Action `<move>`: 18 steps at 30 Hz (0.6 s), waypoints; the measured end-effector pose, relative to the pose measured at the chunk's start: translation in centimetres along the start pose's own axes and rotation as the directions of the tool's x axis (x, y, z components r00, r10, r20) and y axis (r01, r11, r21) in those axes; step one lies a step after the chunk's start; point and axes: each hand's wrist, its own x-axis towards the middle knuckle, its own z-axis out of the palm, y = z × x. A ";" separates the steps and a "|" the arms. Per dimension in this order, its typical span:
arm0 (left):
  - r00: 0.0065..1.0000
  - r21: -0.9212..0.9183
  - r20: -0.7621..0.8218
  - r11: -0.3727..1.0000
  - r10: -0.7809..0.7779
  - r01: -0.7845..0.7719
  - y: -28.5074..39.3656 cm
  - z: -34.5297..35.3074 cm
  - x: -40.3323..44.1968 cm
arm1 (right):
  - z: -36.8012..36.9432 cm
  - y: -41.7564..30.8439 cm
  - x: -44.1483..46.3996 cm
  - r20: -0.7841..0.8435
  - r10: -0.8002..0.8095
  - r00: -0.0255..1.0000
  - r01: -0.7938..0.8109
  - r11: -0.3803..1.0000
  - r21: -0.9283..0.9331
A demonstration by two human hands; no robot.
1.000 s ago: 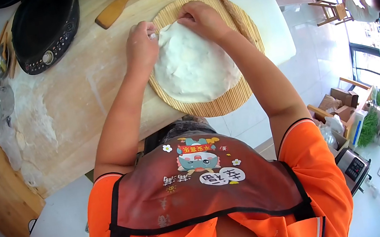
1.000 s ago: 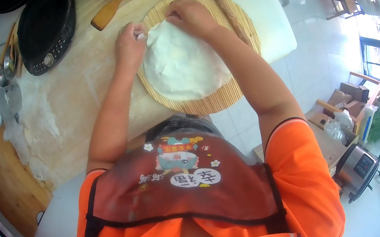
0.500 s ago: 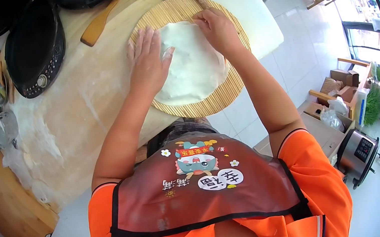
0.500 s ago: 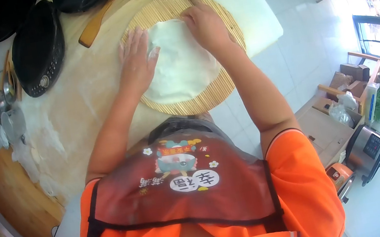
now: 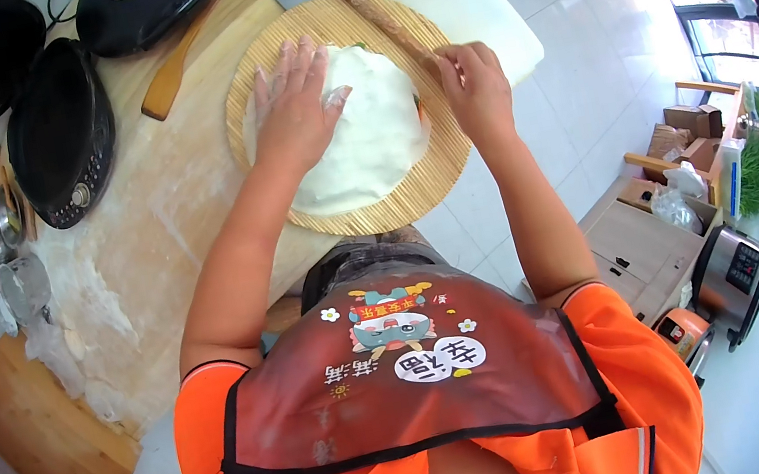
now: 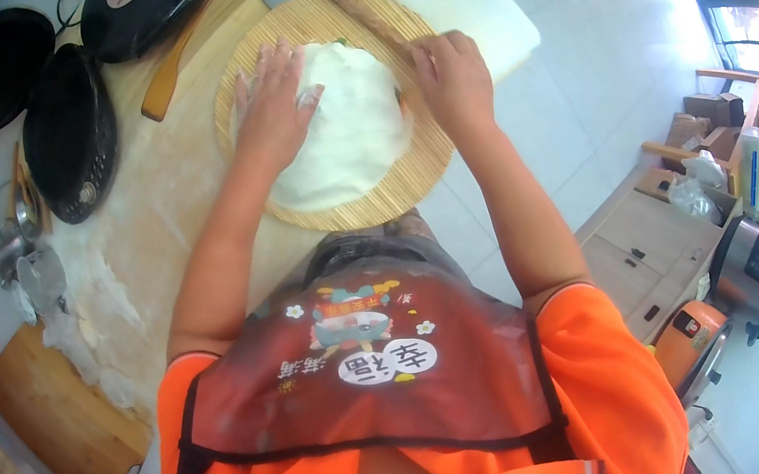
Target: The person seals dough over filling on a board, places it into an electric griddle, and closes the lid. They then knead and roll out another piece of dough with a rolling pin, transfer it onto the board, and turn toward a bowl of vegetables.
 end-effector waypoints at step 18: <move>0.999 -0.057 0.003 0.997 -0.042 0.042 2.2 2.6 0.9 | 5.3 -4.0 5.5 0.464 -0.029 0.885 0.068 0.995 -0.067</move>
